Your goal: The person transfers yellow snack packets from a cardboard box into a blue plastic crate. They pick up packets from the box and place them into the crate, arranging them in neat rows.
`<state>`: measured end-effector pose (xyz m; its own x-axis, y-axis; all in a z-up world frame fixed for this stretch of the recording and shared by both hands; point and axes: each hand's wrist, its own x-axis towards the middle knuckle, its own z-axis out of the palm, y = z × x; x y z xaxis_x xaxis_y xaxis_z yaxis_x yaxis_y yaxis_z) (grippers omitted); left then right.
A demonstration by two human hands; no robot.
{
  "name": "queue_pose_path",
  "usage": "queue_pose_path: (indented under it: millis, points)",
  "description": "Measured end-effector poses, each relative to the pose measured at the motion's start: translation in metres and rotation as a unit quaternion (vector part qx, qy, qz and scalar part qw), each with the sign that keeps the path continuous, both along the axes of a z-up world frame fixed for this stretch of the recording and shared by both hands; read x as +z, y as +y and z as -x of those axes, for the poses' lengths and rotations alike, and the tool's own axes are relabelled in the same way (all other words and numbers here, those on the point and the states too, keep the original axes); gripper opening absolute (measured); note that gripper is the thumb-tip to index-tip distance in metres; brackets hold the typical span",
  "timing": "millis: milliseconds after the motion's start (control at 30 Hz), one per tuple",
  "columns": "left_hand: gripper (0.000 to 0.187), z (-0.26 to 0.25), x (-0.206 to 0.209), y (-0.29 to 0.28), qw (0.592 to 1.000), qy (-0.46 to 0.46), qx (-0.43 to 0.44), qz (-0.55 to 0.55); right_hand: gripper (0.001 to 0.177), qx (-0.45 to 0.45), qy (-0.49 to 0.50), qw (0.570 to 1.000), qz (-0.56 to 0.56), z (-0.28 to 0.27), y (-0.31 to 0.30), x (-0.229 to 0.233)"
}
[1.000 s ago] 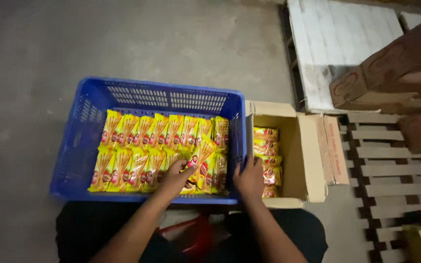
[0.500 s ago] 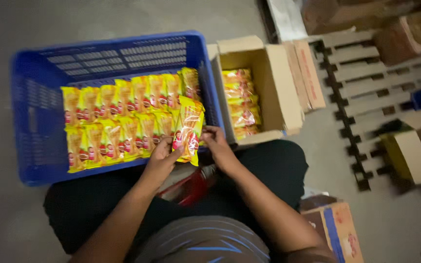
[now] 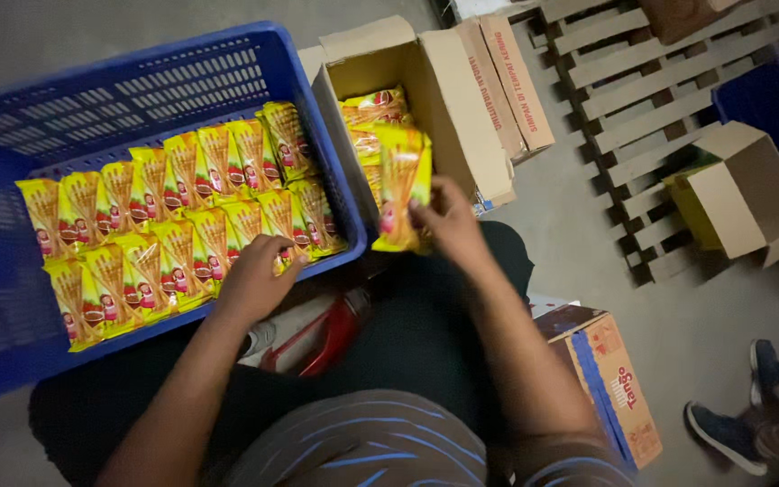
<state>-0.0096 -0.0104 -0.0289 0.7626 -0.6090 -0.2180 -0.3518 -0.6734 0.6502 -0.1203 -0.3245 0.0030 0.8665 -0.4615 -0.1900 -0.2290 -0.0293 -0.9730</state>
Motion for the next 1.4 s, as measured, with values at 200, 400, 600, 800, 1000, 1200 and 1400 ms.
queue_pose_path:
  millis: [200, 400, 600, 800, 1000, 1200, 1400]
  points:
    - [0.030, 0.000, 0.036, -0.014, 0.994, 0.052, -0.016, -0.094, 0.037, 0.104, 0.111, 0.922, 0.357, -0.033, -0.066, 0.012]
    - [0.027, -0.002, 0.039, -0.012, 0.992, 0.087, -0.006, -0.088, 0.044, 0.295, 0.244, 0.788, 0.482, -0.074, -0.079, -0.006]
    - [0.031, -0.003, 0.030, -0.011, 0.984, 0.116, 0.001, -0.133, 0.033, 0.425, 0.322, 0.717, 0.450, -0.106, -0.046, -0.004]
    - [0.030, -0.004, 0.011, -0.009, 0.983, 0.121, 0.006, -0.138, 0.021, 0.484, 0.306, 0.691, 0.441, -0.103, -0.065, -0.106]
    - [0.033, -0.009, 0.035, -0.016, 0.979, 0.137, -0.009, -0.149, 0.017, 0.512, 0.241, 0.669, 0.483, -0.096, -0.067, -0.147]
    - [0.032, -0.007, 0.015, -0.008, 0.983, 0.131, -0.023, -0.125, 0.011, 0.499, 0.204, 0.626, 0.564, -0.084, -0.069, -0.162]
    - [0.040, -0.011, 0.023, -0.012, 0.973, 0.169, -0.031, -0.157, 0.019, 0.533, 0.205, 0.695, 0.437, -0.102, -0.033, -0.109]
